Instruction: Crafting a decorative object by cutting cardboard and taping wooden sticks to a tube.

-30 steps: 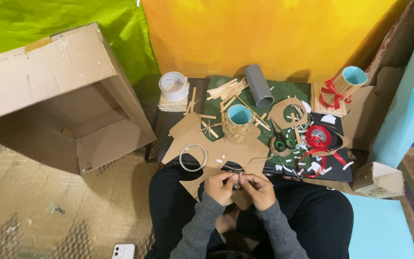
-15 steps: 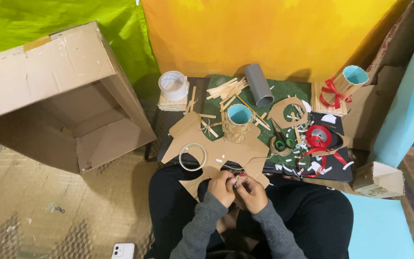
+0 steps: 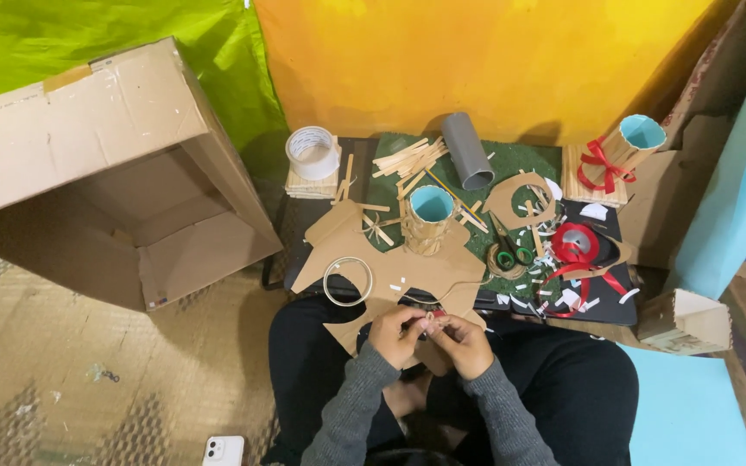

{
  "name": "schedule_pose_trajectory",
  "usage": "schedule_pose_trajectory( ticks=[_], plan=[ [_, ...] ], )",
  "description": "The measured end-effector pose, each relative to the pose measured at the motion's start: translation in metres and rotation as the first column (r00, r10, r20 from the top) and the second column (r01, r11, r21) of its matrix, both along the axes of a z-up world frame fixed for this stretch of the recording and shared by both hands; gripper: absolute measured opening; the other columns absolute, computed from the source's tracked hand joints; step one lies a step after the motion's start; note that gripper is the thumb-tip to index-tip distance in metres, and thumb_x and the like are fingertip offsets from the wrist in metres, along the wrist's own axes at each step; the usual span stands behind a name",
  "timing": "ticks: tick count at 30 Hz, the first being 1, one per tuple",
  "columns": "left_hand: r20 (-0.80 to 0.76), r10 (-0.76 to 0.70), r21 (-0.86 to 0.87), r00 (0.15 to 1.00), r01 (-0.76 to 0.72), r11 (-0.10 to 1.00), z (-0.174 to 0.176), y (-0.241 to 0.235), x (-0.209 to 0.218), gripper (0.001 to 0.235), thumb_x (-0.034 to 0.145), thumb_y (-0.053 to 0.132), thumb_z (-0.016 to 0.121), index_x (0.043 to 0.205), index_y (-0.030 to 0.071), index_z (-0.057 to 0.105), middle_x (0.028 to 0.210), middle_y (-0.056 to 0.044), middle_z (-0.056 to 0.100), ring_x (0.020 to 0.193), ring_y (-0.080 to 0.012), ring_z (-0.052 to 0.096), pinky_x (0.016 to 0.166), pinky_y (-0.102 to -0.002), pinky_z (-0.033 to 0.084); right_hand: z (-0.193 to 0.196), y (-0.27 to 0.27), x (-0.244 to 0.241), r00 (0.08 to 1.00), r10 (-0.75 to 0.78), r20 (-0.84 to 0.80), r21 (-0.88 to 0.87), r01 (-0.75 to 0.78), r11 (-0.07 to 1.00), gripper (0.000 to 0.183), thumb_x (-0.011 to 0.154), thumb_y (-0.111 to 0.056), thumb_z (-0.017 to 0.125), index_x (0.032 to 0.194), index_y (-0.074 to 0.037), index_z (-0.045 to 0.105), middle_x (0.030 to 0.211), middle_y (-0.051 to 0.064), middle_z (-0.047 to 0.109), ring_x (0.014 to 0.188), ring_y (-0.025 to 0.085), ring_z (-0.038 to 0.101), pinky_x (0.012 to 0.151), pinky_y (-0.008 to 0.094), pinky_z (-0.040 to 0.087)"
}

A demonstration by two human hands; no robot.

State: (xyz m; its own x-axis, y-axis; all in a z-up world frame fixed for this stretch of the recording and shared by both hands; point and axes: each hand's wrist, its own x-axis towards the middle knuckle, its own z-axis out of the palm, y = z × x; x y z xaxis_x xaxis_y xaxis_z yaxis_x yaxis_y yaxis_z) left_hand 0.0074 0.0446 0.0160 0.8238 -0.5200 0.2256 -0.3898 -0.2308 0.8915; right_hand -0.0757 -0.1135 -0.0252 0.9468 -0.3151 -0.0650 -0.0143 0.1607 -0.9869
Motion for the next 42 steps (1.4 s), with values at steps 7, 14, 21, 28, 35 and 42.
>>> schedule_pose_trajectory(
  ticks=[7,14,21,28,35,42],
  plan=[
    [-0.172,0.110,0.020,0.979,-0.108,0.994,-0.026,0.006,0.009,0.004,0.088,0.027,0.079,0.090,0.025,0.081,0.075,0.000,0.073,0.076,-0.0182,0.069,0.074,-0.028,0.056,0.005,-0.006,0.000,0.995,-0.095,-0.034,-0.096,0.091,0.991,0.013,0.084,-0.010,0.084,0.096,-0.005,0.083,0.076,0.006,0.079,0.073,0.011,0.068,0.075,0.027,0.057],
    [-0.226,0.036,-0.039,0.973,-0.046,0.998,-0.019,-0.001,0.003,0.007,0.090,0.022,0.078,0.094,0.023,0.084,0.080,-0.003,0.076,0.082,-0.0210,0.072,0.079,-0.030,0.058,0.005,0.005,0.005,0.988,-0.156,-0.018,0.004,0.156,0.988,0.026,0.081,-0.008,0.087,0.106,-0.001,0.082,0.083,0.011,0.080,0.076,0.014,0.070,0.078,0.030,0.058],
    [0.042,0.241,0.024,0.970,-0.242,0.970,0.037,-0.001,0.018,0.023,0.098,0.024,0.066,0.114,0.014,0.079,0.096,-0.013,0.079,0.094,-0.0338,0.073,0.087,-0.043,0.059,0.007,-0.012,0.006,0.950,-0.311,0.013,0.066,0.310,0.949,0.024,0.085,-0.007,0.083,0.108,0.001,0.079,0.076,0.011,0.077,0.070,0.015,0.069,0.071,0.029,0.059],
    [0.700,0.223,-0.062,0.678,-0.253,0.965,0.094,-0.064,0.086,0.037,0.088,0.030,0.078,0.120,0.017,0.068,0.127,-0.007,0.058,0.120,-0.0322,0.054,0.096,-0.053,0.046,-0.016,-0.036,0.008,0.901,-0.431,0.043,0.089,0.427,0.900,0.026,0.082,-0.004,0.086,0.106,0.000,0.078,0.078,0.011,0.076,0.072,0.016,0.071,0.069,0.028,0.060],
    [0.470,-0.079,0.389,0.879,-0.126,0.913,0.103,-0.075,0.140,0.012,0.085,0.025,0.075,0.091,0.035,0.076,0.146,0.010,0.045,0.146,-0.0338,0.028,0.111,-0.064,0.027,-0.027,-0.060,0.003,0.868,-0.494,0.056,0.022,0.493,0.870,0.022,0.082,-0.006,0.086,0.102,-0.001,0.080,0.080,0.011,0.077,0.075,0.014,0.068,0.072,0.029,0.059],
    [0.426,-0.211,0.605,0.880,-0.103,0.790,0.112,-0.052,0.162,0.029,0.091,0.012,0.064,0.109,0.036,0.070,0.161,0.008,0.032,0.153,-0.0261,0.014,0.117,-0.062,0.003,-0.019,-0.047,0.014,0.857,-0.486,0.175,-0.052,0.501,0.864,0.017,0.085,-0.009,0.085,0.101,-0.003,0.080,0.081,0.008,0.075,0.079,0.013,0.065,0.077,0.031,0.058]
  ],
)
